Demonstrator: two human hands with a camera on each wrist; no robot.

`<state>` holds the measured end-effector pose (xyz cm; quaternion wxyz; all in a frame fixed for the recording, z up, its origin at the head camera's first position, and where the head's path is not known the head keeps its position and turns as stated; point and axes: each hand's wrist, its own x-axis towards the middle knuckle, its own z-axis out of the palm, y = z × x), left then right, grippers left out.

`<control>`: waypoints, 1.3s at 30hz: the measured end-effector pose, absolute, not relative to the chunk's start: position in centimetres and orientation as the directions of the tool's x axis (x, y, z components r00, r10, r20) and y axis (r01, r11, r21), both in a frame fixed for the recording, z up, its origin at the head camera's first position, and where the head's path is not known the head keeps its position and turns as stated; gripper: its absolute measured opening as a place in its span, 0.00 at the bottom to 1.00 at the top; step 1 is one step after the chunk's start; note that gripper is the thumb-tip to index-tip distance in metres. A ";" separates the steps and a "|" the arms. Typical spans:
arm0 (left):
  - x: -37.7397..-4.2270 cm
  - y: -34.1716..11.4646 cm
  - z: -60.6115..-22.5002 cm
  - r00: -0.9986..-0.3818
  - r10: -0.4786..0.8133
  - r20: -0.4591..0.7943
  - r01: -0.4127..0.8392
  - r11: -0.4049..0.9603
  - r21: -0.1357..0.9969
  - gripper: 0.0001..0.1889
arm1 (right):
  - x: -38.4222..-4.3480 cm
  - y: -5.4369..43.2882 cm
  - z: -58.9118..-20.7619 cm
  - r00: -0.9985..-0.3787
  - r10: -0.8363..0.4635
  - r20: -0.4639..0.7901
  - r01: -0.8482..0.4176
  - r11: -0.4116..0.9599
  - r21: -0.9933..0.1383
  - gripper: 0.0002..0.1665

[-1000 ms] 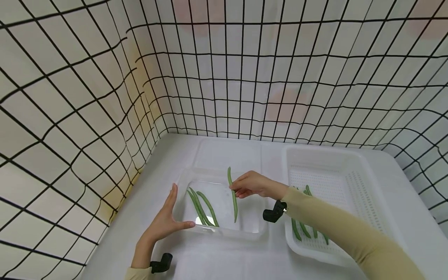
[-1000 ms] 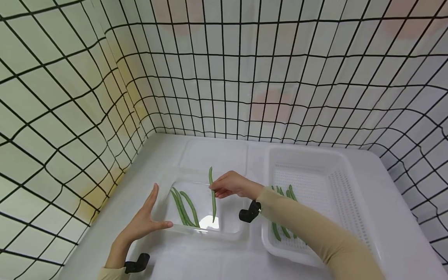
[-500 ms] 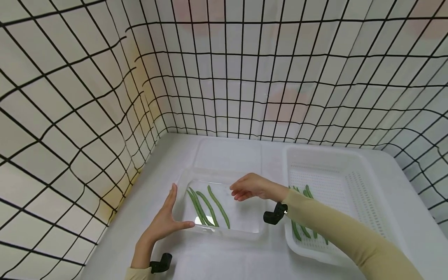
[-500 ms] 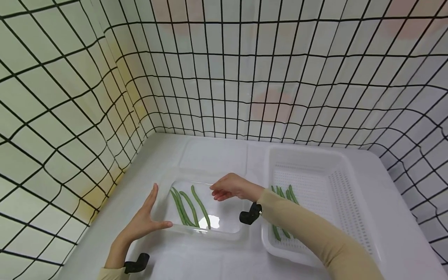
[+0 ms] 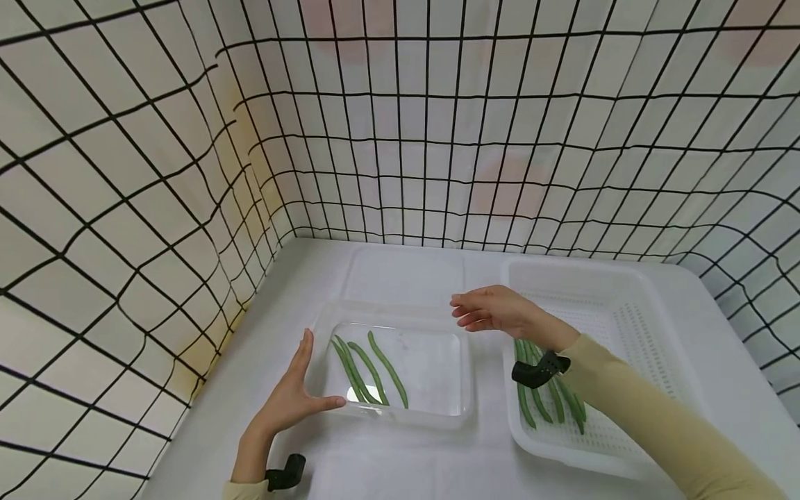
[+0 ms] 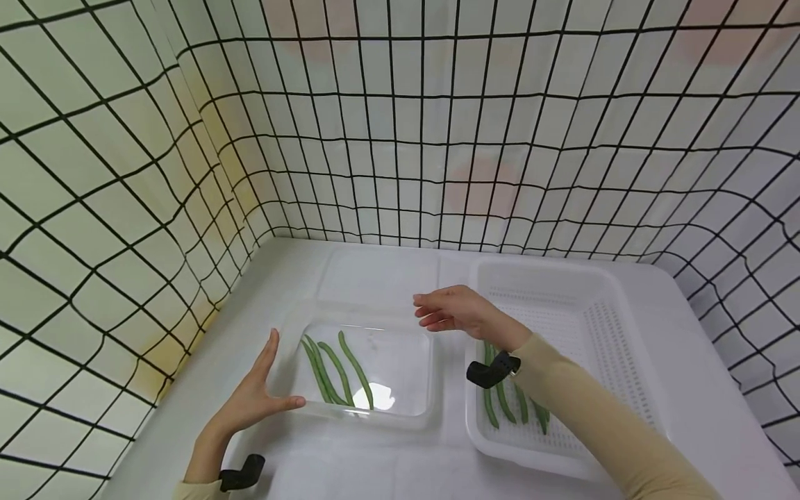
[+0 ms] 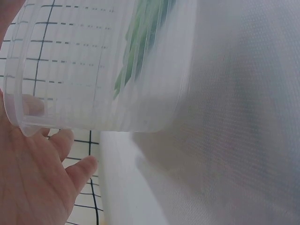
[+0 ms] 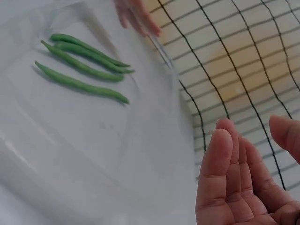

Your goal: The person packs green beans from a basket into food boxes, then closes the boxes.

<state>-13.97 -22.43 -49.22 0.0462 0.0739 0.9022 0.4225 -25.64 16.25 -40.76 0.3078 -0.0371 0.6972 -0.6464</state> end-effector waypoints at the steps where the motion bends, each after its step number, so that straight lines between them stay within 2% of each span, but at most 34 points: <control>1: -14.0 -22.4 -49.3 -0.985 0.173 -0.022 0.094 0.632 0.769 0.70 | -25.7 17.1 -40.6 -0.814 -0.439 -0.380 0.347 0.156 -0.925 0.25; 10: -13.9 -22.4 -49.5 -0.985 0.170 -0.021 0.093 0.636 0.766 0.69 | -24.7 24.6 -41.5 -0.840 -0.351 -0.414 0.355 0.222 -0.908 0.28; 15: -13.9 -22.3 -49.3 -0.984 0.174 -0.022 0.096 0.637 0.765 0.70 | -23.4 28.1 -43.1 -0.823 -0.302 -0.480 0.426 0.230 -0.875 0.20; 19: -14.0 -22.4 -49.2 -0.985 0.173 -0.023 0.093 0.632 0.769 0.70 | -22.7 30.3 -44.2 -0.818 -0.275 -0.505 0.450 0.241 -0.860 0.19; 29: -14.0 -22.7 -49.2 -0.983 0.182 -0.031 0.092 0.629 0.772 0.69 | -21.8 32.7 -46.5 -0.815 -0.150 -0.560 0.492 0.329 -0.806 0.39; 39: -14.1 -22.7 -49.2 -0.982 0.187 -0.023 0.099 0.618 0.780 0.70 | -21.1 32.7 -48.2 -0.794 -0.141 -0.591 0.506 0.384 -0.772 0.30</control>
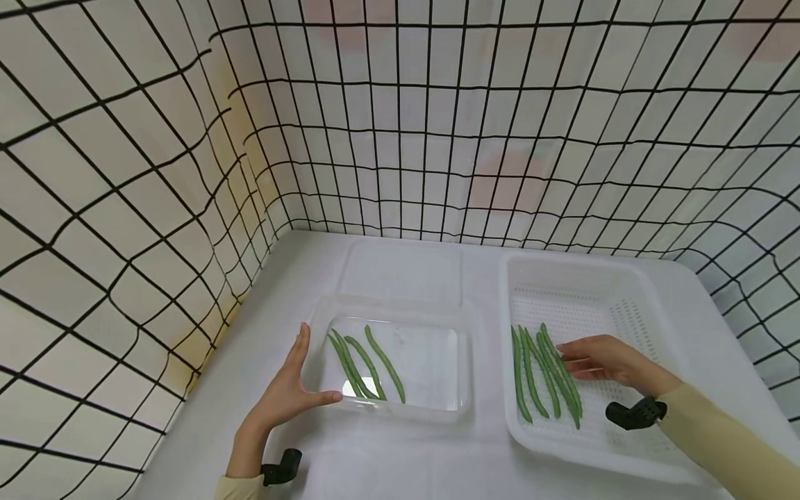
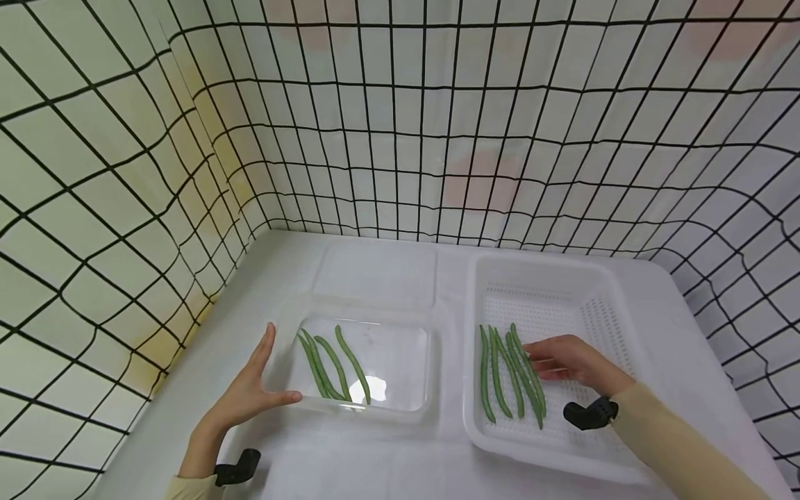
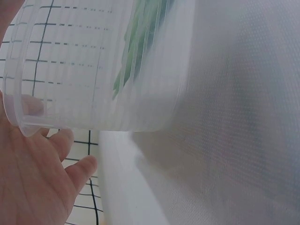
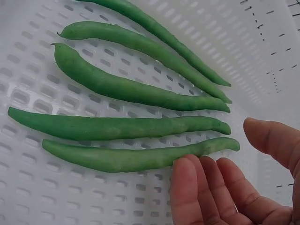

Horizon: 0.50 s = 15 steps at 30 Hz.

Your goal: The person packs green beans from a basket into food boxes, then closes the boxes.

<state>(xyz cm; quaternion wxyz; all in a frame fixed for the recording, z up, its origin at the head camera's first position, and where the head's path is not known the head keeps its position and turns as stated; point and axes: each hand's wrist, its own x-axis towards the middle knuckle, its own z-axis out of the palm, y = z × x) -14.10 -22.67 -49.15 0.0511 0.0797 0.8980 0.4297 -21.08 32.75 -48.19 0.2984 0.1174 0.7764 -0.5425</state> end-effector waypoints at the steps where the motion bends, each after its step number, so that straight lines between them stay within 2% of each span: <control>1: -14.1 -22.7 -49.2 -0.982 0.188 -0.024 0.100 0.619 0.779 0.70 | -21.0 32.7 -48.2 -0.796 -0.140 -0.589 0.500 0.395 -0.771 0.30; 7: -14.2 -22.7 -49.2 -0.981 0.195 -0.016 0.110 0.617 0.779 0.70 | -20.9 32.6 -48.6 -0.817 -0.135 -0.561 0.442 0.479 -0.758 0.26; 15: -14.2 -22.6 -49.2 -0.982 0.188 -0.019 0.104 0.620 0.778 0.70 | -20.9 31.7 -49.7 -0.829 -0.076 -0.554 0.458 0.476 -0.751 0.19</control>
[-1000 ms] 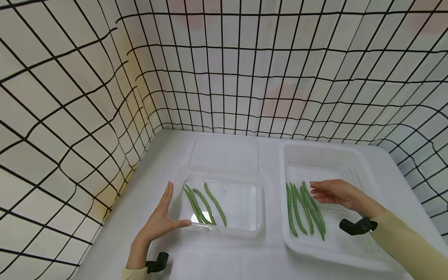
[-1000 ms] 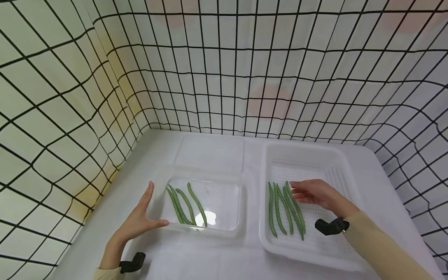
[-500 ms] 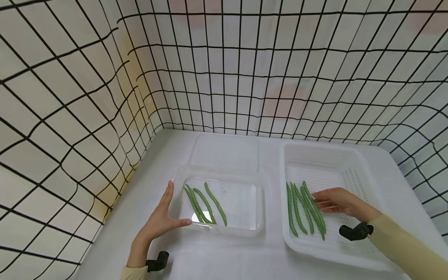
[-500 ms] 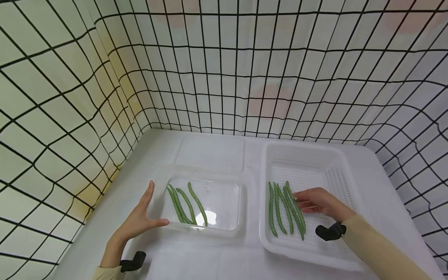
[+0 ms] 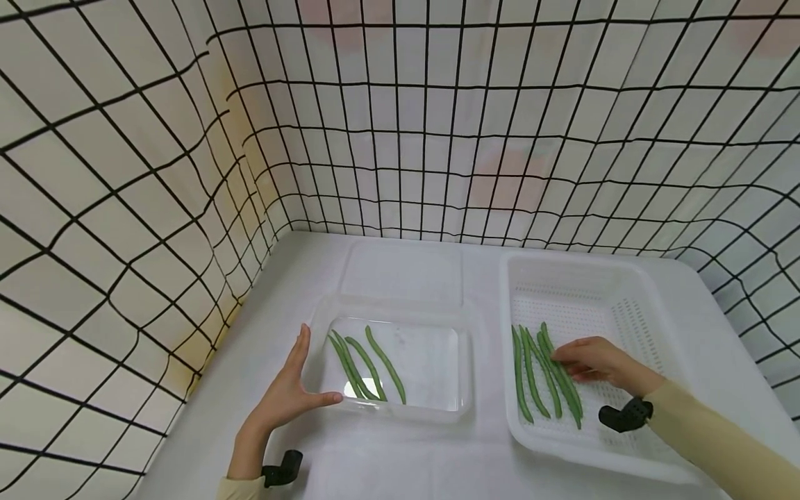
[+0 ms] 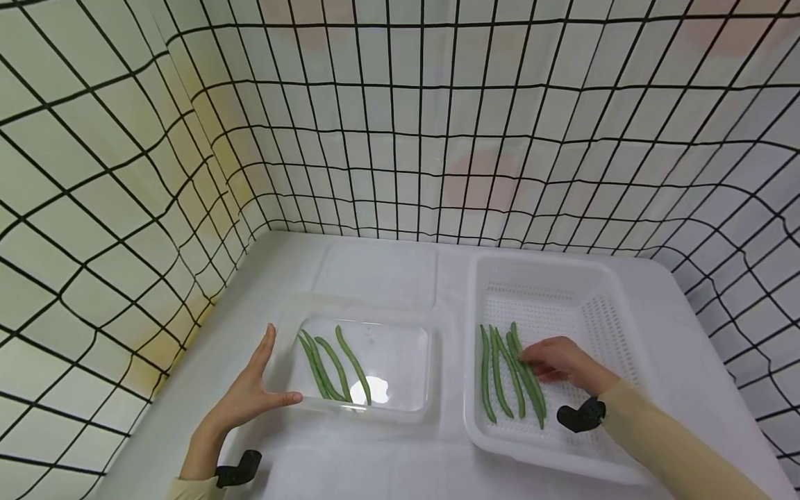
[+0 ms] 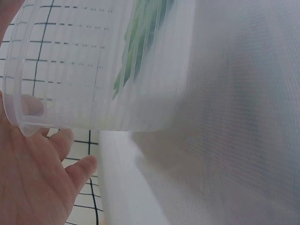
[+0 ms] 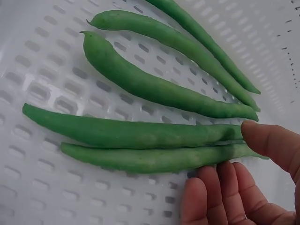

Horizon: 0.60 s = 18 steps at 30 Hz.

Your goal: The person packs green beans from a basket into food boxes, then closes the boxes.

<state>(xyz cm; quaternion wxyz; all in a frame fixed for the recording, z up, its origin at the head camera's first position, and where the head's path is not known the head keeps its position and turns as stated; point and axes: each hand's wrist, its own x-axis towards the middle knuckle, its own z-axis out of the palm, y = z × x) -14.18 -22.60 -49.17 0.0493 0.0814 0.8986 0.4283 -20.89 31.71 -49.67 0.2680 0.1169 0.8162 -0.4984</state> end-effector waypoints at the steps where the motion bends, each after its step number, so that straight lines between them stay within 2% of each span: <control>1: -14.2 -22.6 -49.1 -0.982 0.186 -0.022 0.100 0.620 0.778 0.70 | -20.9 31.5 -49.8 -0.831 -0.067 -0.552 0.460 0.475 -0.750 0.18; 7: -14.1 -22.6 -49.1 -0.984 0.178 -0.025 0.092 0.619 0.780 0.70 | -21.2 30.8 -50.0 -0.840 -0.062 -0.538 0.447 0.482 -0.753 0.15; 18: -14.1 -22.6 -49.1 -0.983 0.184 -0.009 0.110 0.627 0.771 0.70 | -21.0 31.0 -49.5 -0.840 -0.089 -0.536 0.448 0.444 -0.776 0.16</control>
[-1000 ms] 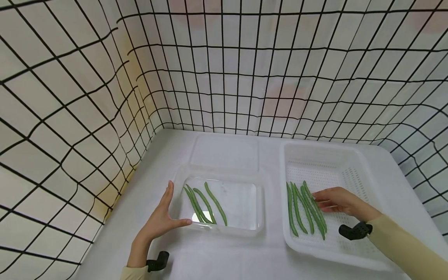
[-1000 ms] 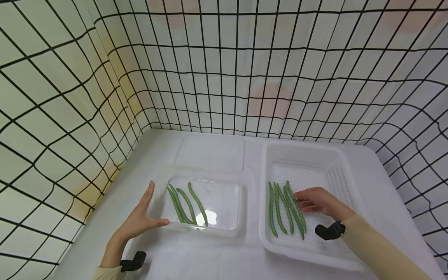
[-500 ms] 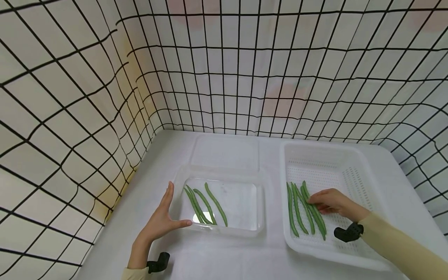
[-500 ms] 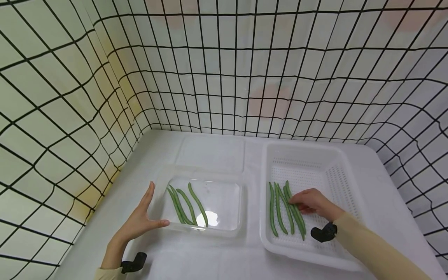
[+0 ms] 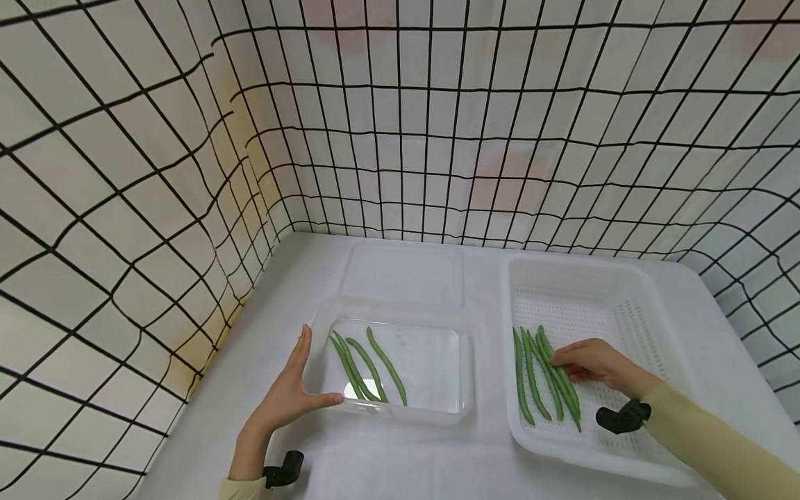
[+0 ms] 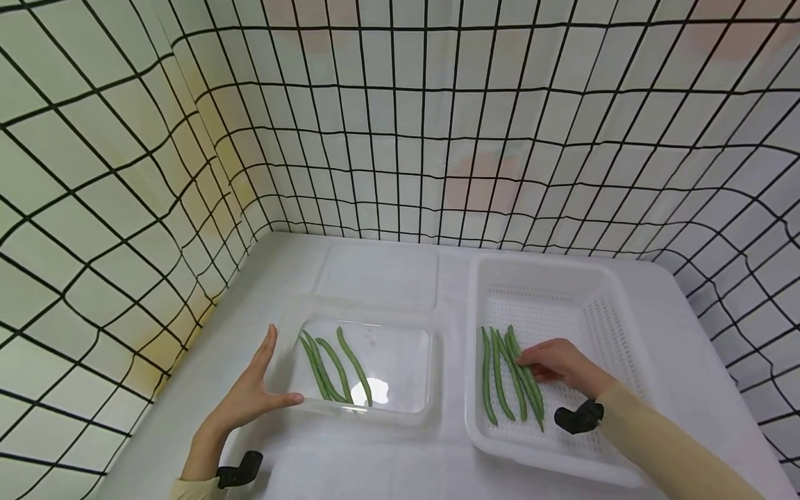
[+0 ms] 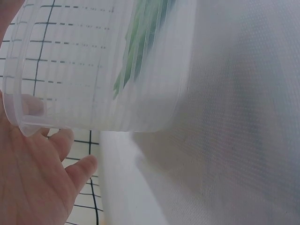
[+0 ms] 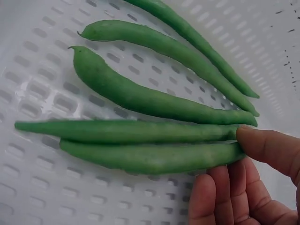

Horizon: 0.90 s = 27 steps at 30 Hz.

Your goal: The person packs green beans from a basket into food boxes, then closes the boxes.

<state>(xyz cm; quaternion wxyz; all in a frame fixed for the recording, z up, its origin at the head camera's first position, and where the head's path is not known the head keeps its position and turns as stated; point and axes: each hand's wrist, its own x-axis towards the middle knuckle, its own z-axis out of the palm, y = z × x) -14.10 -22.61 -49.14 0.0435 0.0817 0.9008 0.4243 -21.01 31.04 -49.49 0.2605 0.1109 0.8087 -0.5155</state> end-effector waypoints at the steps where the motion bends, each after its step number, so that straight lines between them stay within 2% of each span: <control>1: -14.1 -22.6 -49.1 -0.983 0.185 -0.009 0.111 0.628 0.771 0.70 | -21.0 31.2 -49.4 -0.841 -0.093 -0.533 0.443 0.445 -0.778 0.16; 11: -14.1 -22.6 -49.2 -0.983 0.183 -0.012 0.106 0.621 0.776 0.70 | -21.9 32.3 -47.6 -0.845 -0.138 -0.516 0.428 0.403 -0.809 0.28; 27: -14.1 -22.6 -49.2 -0.983 0.185 0.002 0.117 0.614 0.781 0.70 | -22.3 30.4 -45.1 -0.844 -0.220 -0.490 0.441 0.236 -0.866 0.17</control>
